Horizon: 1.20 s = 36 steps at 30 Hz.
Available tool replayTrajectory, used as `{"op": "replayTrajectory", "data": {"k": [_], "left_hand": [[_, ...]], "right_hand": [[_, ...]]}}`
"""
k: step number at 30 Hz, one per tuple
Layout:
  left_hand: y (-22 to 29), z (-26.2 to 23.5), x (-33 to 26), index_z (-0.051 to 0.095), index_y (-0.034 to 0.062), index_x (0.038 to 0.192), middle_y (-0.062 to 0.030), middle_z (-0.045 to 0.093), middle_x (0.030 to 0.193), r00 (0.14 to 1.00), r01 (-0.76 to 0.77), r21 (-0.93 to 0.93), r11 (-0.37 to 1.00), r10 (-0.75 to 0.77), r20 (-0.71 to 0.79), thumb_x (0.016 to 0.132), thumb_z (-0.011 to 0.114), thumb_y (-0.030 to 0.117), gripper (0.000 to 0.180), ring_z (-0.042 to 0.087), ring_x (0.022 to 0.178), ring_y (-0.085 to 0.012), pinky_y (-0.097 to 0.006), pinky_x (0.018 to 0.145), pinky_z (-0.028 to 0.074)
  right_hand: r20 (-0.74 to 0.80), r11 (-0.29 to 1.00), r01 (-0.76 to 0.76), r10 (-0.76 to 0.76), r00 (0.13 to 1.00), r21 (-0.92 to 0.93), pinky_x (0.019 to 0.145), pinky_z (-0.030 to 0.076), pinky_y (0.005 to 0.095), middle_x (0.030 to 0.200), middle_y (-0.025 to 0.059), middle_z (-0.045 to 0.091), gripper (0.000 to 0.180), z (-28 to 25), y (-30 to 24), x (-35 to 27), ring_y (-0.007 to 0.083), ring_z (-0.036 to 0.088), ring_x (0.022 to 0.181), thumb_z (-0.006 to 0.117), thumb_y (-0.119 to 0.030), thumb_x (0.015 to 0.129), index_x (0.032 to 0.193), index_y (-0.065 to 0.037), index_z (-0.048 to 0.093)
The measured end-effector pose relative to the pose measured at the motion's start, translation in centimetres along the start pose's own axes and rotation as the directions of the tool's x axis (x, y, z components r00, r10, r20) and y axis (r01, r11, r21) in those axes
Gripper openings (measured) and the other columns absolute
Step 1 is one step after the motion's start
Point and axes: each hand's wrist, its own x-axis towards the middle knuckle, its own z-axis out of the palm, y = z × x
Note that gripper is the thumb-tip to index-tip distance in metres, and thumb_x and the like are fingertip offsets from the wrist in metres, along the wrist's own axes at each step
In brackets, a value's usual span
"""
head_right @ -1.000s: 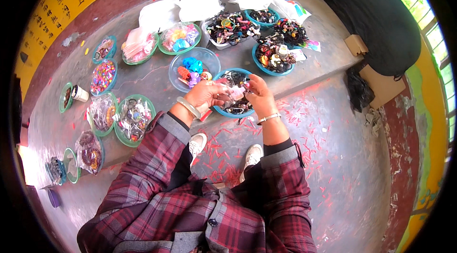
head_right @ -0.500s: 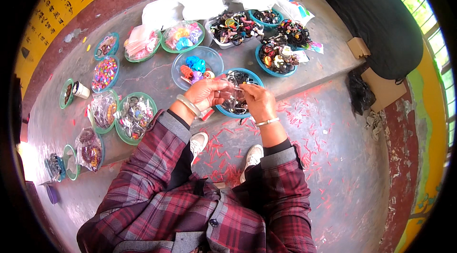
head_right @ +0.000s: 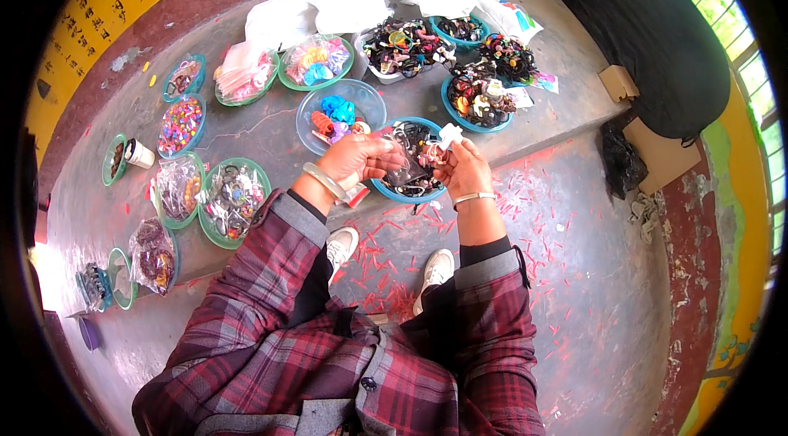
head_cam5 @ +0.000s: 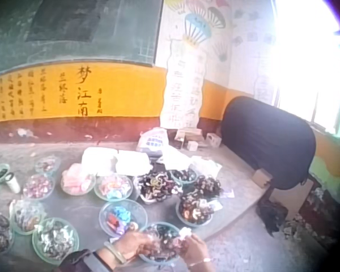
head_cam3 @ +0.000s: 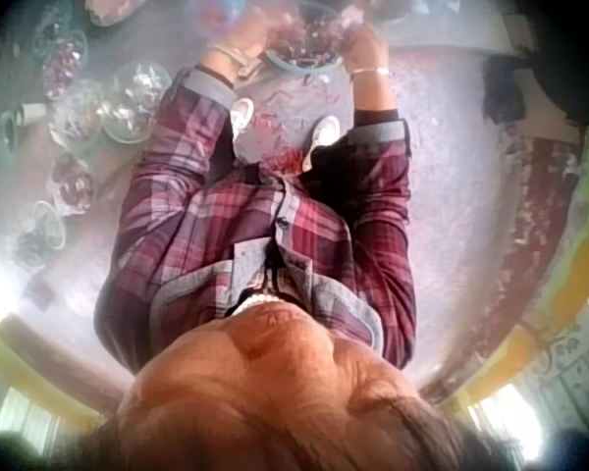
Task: The person sits on the floor and packs small colorful plastic toys and hair accessories into clear plastic bags. They pick items from various bowls, place them into bags, and seal them one by one.
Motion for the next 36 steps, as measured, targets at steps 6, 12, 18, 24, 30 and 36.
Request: {"op": "replayTrajectory", "data": {"k": [6, 12, 18, 24, 30, 36], "left_hand": [[-0.9, -0.2, 0.6, 0.057, 0.0012, 0.100, -0.0086, 0.062, 0.084, 0.999, 0.029, 0.117, 0.993, -0.023, -0.048, 0.081, 0.054, 0.019, 0.026, 0.061, 0.073, -0.0150, -0.025, 0.063, 0.050], [-0.9, 0.1, 0.8, 0.060, 0.0000, 0.093, -0.0088, 0.063, 0.082, 0.992, 0.062, 0.233, 0.971, -0.034, -0.122, 0.079, 0.059, 0.022, 0.026, 0.061, 0.074, -0.0159, -0.027, 0.066, 0.050], [-2.2, -0.3, 1.6, 0.061, -0.0026, 0.083, -0.0095, 0.062, 0.073, 0.986, -0.007, 0.384, 0.923, 0.070, -0.150, 0.077, 0.058, 0.017, 0.021, 0.061, 0.065, -0.0166, -0.028, 0.060, 0.050], [-4.3, -1.1, 3.1, 0.062, -0.0046, 0.072, -0.0102, 0.060, 0.064, 0.945, -0.113, 0.751, 0.651, 0.304, -0.122, 0.076, 0.057, 0.016, 0.022, 0.058, 0.056, -0.0154, -0.027, 0.054, 0.047], [-4.1, -0.7, 2.7, 0.062, -0.0031, 0.069, -0.0101, 0.060, 0.061, 0.929, -0.109, 0.799, 0.591, 0.347, -0.131, 0.077, 0.055, 0.020, 0.026, 0.058, 0.056, -0.0159, -0.029, 0.053, 0.045], [-2.8, 0.5, 1.2, 0.062, 0.0036, 0.069, -0.0183, 0.058, 0.066, 0.919, -0.098, 0.963, 0.251, 0.395, -0.009, 0.074, 0.050, 0.024, 0.025, 0.057, 0.065, -0.0330, -0.041, 0.061, 0.045]], "right_hand": [[0.103, 0.993, -0.039, 0.027, 0.994, 0.112, 0.058, 0.051, 0.0253, 0.084, 0.0101, 0.060, 0.017, -0.2, 0.2, 0.2, 0.0173, 0.060, 0.070, 0.048, -0.008, 0.085, 0.101, -0.003, 0.047], [0.206, 0.982, -0.025, -0.013, 0.978, 0.185, 0.069, 0.053, 0.0277, 0.089, 0.0100, 0.060, 0.018, 0.5, -0.2, -0.6, 0.0189, 0.061, 0.080, 0.054, 0.002, 0.080, 0.098, -0.001, 0.052], [0.237, 0.985, 0.139, -0.160, 0.958, 0.103, 0.072, 0.052, 0.0290, 0.089, 0.0089, 0.060, 0.019, 2.6, -0.1, -1.5, 0.0189, 0.061, 0.081, 0.054, 0.004, 0.079, 0.097, -0.001, 0.054], [0.225, 0.969, 0.249, -0.244, 0.943, 0.010, 0.071, 0.050, 0.0266, 0.087, 0.0068, 0.060, 0.017, 4.4, 0.4, -2.5, 0.0147, 0.059, 0.078, 0.054, 0.005, 0.078, 0.095, 0.001, 0.056], [0.227, 0.863, 0.440, -0.390, 0.892, -0.248, 0.064, 0.047, 0.0227, 0.083, 0.0046, 0.060, 0.012, 1.9, -0.1, -1.2, 0.0103, 0.056, 0.070, 0.051, 0.000, 0.082, 0.091, 0.001, 0.059], [0.473, 0.184, 0.630, -0.514, 0.716, -0.755, 0.058, 0.044, 0.0308, 0.074, 0.0098, 0.056, 0.013, 3.4, -1.1, -2.7, 0.0221, 0.057, 0.066, 0.053, 0.000, 0.075, 0.087, -0.004, 0.057]]}}
